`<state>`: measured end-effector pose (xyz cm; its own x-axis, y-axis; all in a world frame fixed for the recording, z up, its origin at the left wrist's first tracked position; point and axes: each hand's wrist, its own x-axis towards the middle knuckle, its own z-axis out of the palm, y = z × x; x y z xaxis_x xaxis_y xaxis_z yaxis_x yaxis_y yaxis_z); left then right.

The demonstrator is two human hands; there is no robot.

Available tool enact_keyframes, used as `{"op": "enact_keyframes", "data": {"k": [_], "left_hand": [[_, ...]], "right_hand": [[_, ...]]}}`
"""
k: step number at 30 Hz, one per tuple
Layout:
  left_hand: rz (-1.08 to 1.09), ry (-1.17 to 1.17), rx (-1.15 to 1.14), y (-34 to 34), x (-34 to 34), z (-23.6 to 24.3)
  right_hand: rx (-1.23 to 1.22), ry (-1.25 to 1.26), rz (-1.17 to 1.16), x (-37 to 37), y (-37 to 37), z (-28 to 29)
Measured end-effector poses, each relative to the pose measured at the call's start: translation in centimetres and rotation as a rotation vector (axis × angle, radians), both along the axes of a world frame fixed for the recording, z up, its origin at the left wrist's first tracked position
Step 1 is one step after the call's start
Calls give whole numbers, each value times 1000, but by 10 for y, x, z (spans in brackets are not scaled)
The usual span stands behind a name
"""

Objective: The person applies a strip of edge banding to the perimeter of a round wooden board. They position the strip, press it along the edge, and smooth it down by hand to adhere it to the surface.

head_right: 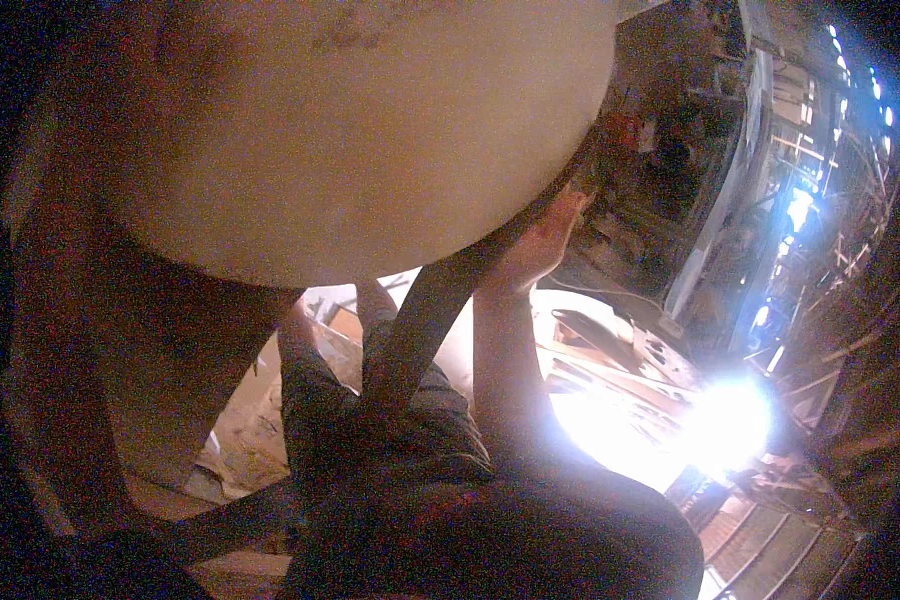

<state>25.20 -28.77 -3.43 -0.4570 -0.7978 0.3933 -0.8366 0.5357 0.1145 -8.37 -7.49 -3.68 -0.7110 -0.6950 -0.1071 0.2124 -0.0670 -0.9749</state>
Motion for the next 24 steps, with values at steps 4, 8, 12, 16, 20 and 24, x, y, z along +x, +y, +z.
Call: {"op": "enact_keyframes", "data": {"k": [4, 8, 12, 16, 20, 24], "left_hand": [[-45, -17, -1, -5, -14, -9], [-8, -141, -14, -5, 3, -6], [-72, -152, 22, -1, -11, -3], [-63, -205, 34, -5, -9, 5], [-18, -232, 89, 3, -13, 11], [-85, -233, 24, 3, -6, 1]], "right_hand": [[-278, -327, 315, -50, -7, 8], [-207, -220, 227, -49, -56, 16], [-160, -117, 292, -91, -68, 6], [-154, -139, 283, -80, -82, 19], [-176, -91, 219, -75, -75, 9], [-233, -130, 161, -55, -55, -5]]}}
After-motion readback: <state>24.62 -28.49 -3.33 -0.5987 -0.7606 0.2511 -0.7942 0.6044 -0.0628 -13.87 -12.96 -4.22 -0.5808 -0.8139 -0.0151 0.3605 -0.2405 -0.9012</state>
